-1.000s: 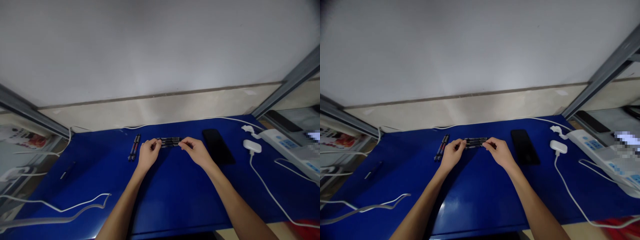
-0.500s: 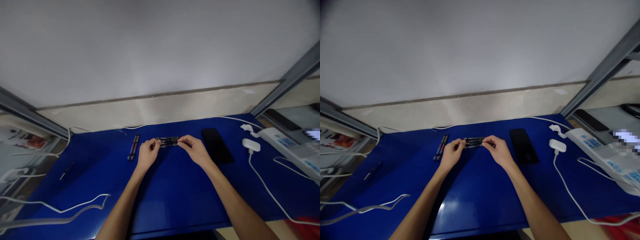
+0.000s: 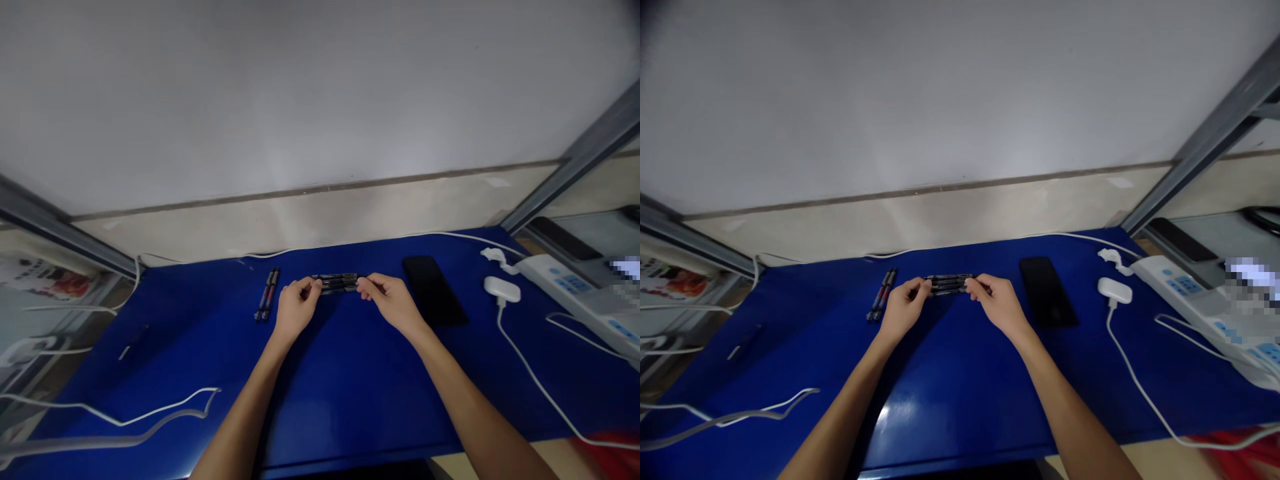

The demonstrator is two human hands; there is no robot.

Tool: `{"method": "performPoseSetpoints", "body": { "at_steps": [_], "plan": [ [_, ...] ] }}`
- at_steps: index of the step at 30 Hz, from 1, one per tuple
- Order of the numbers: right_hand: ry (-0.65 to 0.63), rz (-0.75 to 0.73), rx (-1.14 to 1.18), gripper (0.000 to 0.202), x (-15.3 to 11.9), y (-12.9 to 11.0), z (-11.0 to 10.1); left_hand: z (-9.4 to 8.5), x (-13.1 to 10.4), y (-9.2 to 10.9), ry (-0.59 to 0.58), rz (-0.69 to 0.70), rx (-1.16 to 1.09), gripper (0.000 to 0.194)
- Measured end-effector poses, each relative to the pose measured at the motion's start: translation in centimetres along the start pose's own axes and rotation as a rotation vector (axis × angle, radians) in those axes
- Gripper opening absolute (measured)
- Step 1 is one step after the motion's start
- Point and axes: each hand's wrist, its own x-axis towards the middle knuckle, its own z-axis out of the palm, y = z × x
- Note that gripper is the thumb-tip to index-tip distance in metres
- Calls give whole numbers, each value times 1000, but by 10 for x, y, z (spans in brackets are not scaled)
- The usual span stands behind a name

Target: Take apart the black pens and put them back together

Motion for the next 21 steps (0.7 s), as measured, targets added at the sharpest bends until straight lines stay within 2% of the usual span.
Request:
{"method": "performPoseSetpoints", "body": {
  "at_steps": [2, 6, 12, 16, 21],
  "plan": [
    [-5, -2, -16, 30, 0, 0, 0, 0, 0, 0, -4, 3, 0, 41],
    [20, -45, 39, 16, 0, 2, 0, -1, 0, 0, -4, -7, -3, 42],
    [-13, -14, -21, 29, 1, 4, 0, -1, 0, 0, -7, -9, -6, 43],
    [24, -45, 40, 16, 3, 6, 2, -1, 0, 1, 1, -14, -6, 42],
    [25, -30, 5, 23, 2, 4, 0, -1, 0, 2, -5, -15, -9, 42]
  ]
}}
